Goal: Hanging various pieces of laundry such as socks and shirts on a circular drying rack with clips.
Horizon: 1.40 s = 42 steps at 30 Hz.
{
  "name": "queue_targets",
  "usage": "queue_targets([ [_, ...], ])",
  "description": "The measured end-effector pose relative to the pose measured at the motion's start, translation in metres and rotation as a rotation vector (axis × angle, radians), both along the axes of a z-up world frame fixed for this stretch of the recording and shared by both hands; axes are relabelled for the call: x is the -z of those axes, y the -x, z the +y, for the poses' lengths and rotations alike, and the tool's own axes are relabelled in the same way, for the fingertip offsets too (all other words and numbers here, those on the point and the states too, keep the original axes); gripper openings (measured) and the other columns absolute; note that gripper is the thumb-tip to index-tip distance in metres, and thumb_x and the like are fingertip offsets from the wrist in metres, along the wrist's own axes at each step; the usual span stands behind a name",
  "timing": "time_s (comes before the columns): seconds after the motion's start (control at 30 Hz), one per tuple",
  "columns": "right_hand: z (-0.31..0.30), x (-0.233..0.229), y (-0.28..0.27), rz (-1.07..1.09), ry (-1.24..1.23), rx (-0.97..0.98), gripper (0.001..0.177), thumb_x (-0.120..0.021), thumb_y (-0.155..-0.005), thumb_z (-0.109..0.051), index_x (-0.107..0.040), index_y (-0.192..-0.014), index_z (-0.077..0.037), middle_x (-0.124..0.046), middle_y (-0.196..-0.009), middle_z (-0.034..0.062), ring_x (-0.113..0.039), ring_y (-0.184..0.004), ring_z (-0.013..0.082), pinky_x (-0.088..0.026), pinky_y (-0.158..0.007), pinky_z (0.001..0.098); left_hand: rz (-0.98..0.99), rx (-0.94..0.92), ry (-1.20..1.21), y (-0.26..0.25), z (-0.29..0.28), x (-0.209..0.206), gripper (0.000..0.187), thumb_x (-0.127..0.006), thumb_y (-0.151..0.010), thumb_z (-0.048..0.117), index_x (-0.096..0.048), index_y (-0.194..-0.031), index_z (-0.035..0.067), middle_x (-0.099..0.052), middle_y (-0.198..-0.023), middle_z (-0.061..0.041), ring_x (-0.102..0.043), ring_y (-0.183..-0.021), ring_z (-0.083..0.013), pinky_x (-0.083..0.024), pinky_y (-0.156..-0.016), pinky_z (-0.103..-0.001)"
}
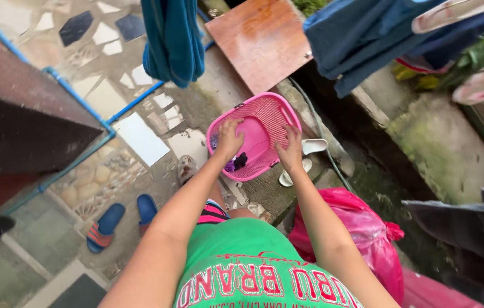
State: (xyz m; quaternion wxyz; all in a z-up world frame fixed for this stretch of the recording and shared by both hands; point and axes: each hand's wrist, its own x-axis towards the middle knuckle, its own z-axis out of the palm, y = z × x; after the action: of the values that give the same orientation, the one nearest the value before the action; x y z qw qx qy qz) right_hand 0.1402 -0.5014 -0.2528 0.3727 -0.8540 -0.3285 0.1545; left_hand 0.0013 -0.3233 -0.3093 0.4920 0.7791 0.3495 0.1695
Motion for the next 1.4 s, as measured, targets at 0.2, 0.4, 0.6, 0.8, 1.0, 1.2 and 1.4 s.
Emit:
queue_targets([
  [0.2, 0.002, 0.094, 0.005, 0.102, 0.041, 0.02, 0.057, -0.075, -0.084, -0.015, -0.057, -0.138, -0.01, -0.048, -0.139, 0.0168, -0.063, -0.112, 0.0287, -0.055, -0.097, 0.038, 0.121, 0.015, -0.057, 0.023, 0.008, 0.077, 0.044, -0.056, -0.091, 0.006, -0.074, -0.127, 0.023, -0.06, -0.142, -0.007, -0.048, -0.141, -0.0364, -0.034, -0.126, -0.047],
  [0.4, 0.018, 0.262, -0.003, 0.448, 0.179, -0.007, 0.049, -0.076, -0.083, -0.016, -0.065, -0.13, -0.008, -0.065, -0.121, 0.0124, -0.069, -0.1, 0.0208, -0.055, -0.088, 0.0354, 0.436, 0.22, -0.122, 0.033, 0.034, 0.079, 0.043, -0.063, -0.085, 0.007, -0.075, -0.122, 0.025, -0.025, -0.166, -0.012, -0.01, -0.155, -0.0408, 0.001, -0.123, -0.066],
  [0.6, 0.027, 0.437, 0.007, 0.406, 0.375, -0.128, 0.046, -0.08, -0.079, -0.018, -0.072, -0.124, -0.011, -0.068, -0.117, 0.0184, -0.072, -0.095, 0.0251, -0.057, -0.09, 0.037, 0.424, 0.391, -0.396, 0.045, 0.043, 0.186, 0.055, -0.063, -0.08, 0.002, -0.074, -0.129, 0.028, -0.017, -0.17, -0.01, -0.001, -0.157, -0.0366, 0.004, -0.121, -0.069],
  [0.8, 0.032, 0.606, 0.024, 0.279, 0.545, -0.315, 0.053, -0.082, -0.073, -0.024, -0.072, -0.125, -0.018, -0.059, -0.13, 0.0218, -0.067, -0.11, 0.0329, -0.055, -0.101, 0.0401, 0.28, 0.424, -0.425, 0.071, 0.03, 0.256, 0.042, -0.068, -0.087, 0.018, -0.072, -0.128, 0.021, -0.011, -0.171, -0.011, -0.001, -0.158, -0.0369, -0.003, -0.121, -0.071],
  [1.0, 0.085, 0.579, 0.059, 0.167, 0.841, -0.814, 0.105, -0.087, -0.064, -0.033, -0.032, -0.154, -0.028, -0.021, -0.167, 0.0089, -0.009, -0.147, 0.048, -0.028, -0.118, 0.0499, 0.27, 0.421, -0.385, 0.076, 0.029, 0.254, 0.057, -0.067, -0.08, 0.013, -0.068, -0.136, 0.022, -0.008, -0.17, -0.008, -0.001, -0.156, -0.0402, -0.008, -0.121, -0.071],
  [1.2, 0.046, 0.712, 0.077, 0.019, 0.57, -1.01, 0.079, -0.069, -0.096, -0.033, -0.027, -0.163, -0.024, -0.021, -0.169, 0.0186, -0.012, -0.151, 0.0409, -0.018, -0.119, 0.0608, 0.207, 0.421, -0.35, 0.075, 0.033, 0.264, 0.062, -0.069, -0.081, 0.013, -0.064, -0.142, 0.022, -0.014, -0.172, -0.006, -0.003, -0.16, -0.0396, -0.01, -0.126, -0.069],
  [1.4, 0.051, 0.608, 0.03, 0.281, 0.47, -0.682, 0.059, -0.074, -0.077, -0.017, -0.062, -0.135, -0.012, -0.066, -0.129, 0.0219, -0.063, -0.119, 0.0331, -0.05, -0.103, 0.043, 0.241, 0.423, -0.318, 0.073, 0.037, 0.253, 0.058, -0.068, -0.082, 0.013, -0.065, -0.139, 0.024, -0.015, -0.171, -0.002, -0.003, -0.158, -0.0385, -0.007, -0.124, -0.069],
])
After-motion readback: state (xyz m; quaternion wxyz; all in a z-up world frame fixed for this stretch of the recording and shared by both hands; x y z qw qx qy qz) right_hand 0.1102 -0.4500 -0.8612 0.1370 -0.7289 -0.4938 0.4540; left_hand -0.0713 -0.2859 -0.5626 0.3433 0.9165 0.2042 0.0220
